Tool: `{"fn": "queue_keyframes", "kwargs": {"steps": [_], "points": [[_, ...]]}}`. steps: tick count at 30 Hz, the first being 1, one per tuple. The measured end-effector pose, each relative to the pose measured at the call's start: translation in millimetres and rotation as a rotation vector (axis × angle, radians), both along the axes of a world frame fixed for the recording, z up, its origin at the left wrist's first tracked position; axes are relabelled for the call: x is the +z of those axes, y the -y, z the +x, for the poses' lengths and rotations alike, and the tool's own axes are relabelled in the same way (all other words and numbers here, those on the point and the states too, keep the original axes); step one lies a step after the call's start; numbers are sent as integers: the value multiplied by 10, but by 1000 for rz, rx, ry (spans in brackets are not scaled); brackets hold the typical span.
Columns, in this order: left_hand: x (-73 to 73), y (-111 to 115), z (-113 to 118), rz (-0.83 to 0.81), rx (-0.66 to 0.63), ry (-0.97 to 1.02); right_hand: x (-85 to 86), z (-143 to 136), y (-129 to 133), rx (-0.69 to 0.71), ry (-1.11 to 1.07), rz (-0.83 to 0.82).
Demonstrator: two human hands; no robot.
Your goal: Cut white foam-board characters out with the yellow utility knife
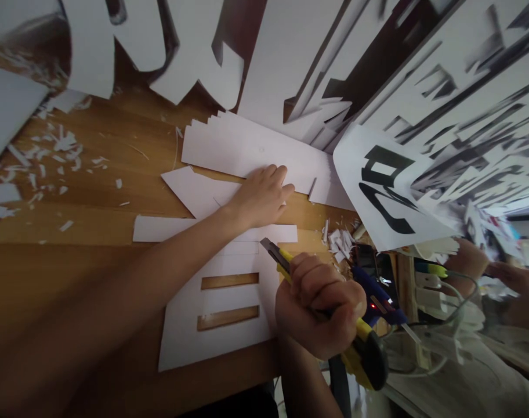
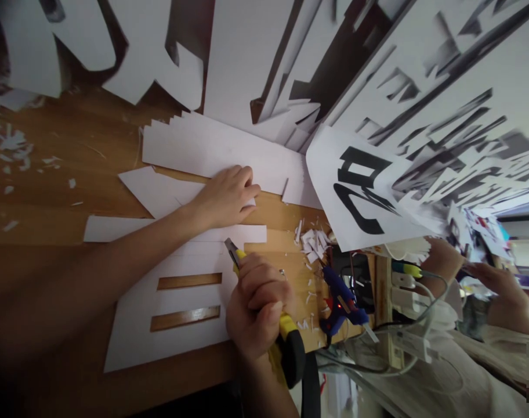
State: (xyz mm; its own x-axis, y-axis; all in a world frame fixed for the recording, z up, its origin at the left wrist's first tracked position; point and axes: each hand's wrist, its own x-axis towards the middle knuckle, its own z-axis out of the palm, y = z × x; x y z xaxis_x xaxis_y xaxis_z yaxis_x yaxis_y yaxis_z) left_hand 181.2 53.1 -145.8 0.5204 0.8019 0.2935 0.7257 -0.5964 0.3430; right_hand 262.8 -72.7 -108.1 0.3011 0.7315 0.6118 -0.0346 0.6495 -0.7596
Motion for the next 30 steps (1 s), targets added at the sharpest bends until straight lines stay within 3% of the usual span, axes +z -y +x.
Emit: {"fn": "queue_keyframes", "kwargs": {"steps": [21,30], "points": [[0,10,15,11,7,-50,-71,-42,-2,45,106,70],[4,25,22,2,13,-66,-110,-73,132,-61,145,-83]]}}
